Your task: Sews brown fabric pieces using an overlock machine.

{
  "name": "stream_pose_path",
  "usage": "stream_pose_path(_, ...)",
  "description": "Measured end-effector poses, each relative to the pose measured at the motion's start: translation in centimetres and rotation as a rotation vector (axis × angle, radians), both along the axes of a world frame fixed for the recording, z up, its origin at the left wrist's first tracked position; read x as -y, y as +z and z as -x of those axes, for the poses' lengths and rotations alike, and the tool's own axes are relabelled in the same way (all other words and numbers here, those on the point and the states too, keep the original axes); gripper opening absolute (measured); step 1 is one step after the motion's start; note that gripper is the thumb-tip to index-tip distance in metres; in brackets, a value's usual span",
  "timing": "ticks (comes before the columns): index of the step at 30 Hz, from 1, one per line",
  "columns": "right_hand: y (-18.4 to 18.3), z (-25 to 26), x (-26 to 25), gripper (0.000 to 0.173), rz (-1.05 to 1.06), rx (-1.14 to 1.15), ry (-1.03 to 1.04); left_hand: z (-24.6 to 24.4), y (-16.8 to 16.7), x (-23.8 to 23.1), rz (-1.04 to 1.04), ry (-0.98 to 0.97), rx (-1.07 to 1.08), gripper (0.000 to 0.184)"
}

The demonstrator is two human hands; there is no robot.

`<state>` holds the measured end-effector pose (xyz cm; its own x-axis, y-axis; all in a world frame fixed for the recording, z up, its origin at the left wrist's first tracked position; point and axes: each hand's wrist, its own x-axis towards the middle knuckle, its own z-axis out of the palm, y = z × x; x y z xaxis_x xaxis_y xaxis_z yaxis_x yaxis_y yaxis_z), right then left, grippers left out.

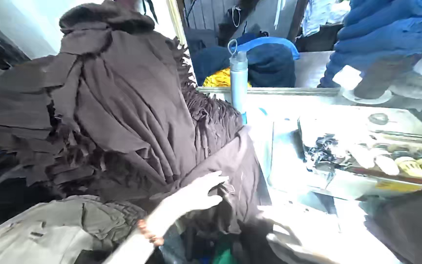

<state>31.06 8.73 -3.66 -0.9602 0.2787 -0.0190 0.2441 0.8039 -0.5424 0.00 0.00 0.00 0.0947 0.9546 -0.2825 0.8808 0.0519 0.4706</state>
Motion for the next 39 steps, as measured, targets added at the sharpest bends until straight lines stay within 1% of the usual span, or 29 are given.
stream_pose_path(1,-2.3,1.6,-0.3,0.050,-0.008,-0.019,-0.030,-0.8,-1.2,-0.8,0.022,0.042,-0.091,0.065)
stream_pose_path(3,-5.7,3.3,-0.4,0.059,-0.050,-0.075,-0.095,-2.4,-2.0,-1.8,-0.055,0.153,-0.229,0.070)
stream_pose_path(5,-7.3,3.6,-0.1,0.056,-0.155,-0.142,-0.129,-3.2,-2.3,-3.1,-0.153,0.221,-0.329,0.069)
stream_pose_path(7,-7.9,3.0,0.3,0.050,-0.206,-0.191,-0.140,-3.0,-3.5,-4.3,-0.337,0.242,-0.415,0.064)
stream_pose_path(9,-8.2,2.5,0.5,0.045,-0.158,-0.236,-0.144,-2.3,-4.6,-5.9,-0.489,0.254,-0.463,0.056)
stream_pose_path(10,-8.4,2.3,0.5,0.041,-0.141,-0.266,-0.158,-2.1,-5.0,-6.6,-0.514,0.263,-0.479,0.052)
stream_pose_path(11,-8.8,2.2,0.5,0.039,-0.136,-0.293,-0.176,-2.0,-5.3,-7.3,-0.522,0.265,-0.489,0.045)
stream_pose_path(13,-9.0,2.1,0.5,0.035,-0.101,-0.354,-0.213,-2.0,-5.7,-8.2,-0.545,0.254,-0.485,0.023)
stream_pose_path(14,-8.8,2.1,0.4,0.034,-0.065,-0.371,-0.228,-2.0,-5.4,-8.5,-0.550,0.289,-0.436,0.021)
stream_pose_path(16,-8.2,2.0,0.3,0.030,0.024,-0.395,-0.252,-1.5,-4.2,-8.6,-0.630,0.405,-0.353,0.019)
stream_pose_path(18,-7.8,1.9,0.3,0.027,0.100,-0.412,-0.264,-0.1,-3.0,-8.2,-0.691,0.457,-0.380,0.019)
stream_pose_path(20,-8.2,1.9,0.3,0.025,0.133,-0.443,-0.244,1.5,-2.9,-7.3,-0.686,0.385,-0.467,0.025)
stream_pose_path(22,-8.6,2.0,0.4,0.026,0.143,-0.459,-0.223,2.7,-3.5,-6.6,-0.678,0.266,-0.529,0.034)
stream_pose_path(23,-8.7,2.0,0.4,0.026,0.155,-0.456,-0.217,2.8,-3.8,-6.7,-0.692,0.230,-0.541,0.036)
stream_pose_path(26,-8.0,2.1,0.1,0.028,0.193,-0.445,-0.219,1.8,-3.9,-8.4,-0.786,0.230,-0.557,0.029)
stream_pose_path(29,-7.6,2.2,-0.2,0.026,0.212,-0.437,-0.228,0.1,-4.4,-11.9,-0.889,0.174,-0.519,0.022)
stream_pose_path(30,-7.5,2.3,-0.3,0.025,0.210,-0.440,-0.232,-0.5,-4.5,-13.3,-0.866,0.142,-0.492,0.021)
stream_pose_path(31,-7.4,2.4,-0.3,0.024,0.209,-0.439,-0.238,-1.2,-4.2,-14.5,-0.787,0.115,-0.456,0.020)
stream_pose_path(33,-7.2,2.6,-0.5,0.023,0.206,-0.445,-0.254,-2.6,-2.9,-16.9,-0.453,0.120,-0.401,0.022)
stream_pose_path(35,-7.2,2.8,-0.7,0.022,0.218,-0.455,-0.258,-2.9,-3.3,-20.1,-0.193,0.162,-0.427,0.026)
stream_pose_path(37,-7.6,2.8,-0.8,0.022,0.243,-0.474,-0.270,-2.9,-4.0,-22.2,-0.068,0.206,-0.448,0.029)
stream_pose_path(39,-7.7,2.8,-0.9,0.022,0.261,-0.493,-0.285,-2.8,-4.3,-23.1,-0.048,0.271,-0.400,0.029)
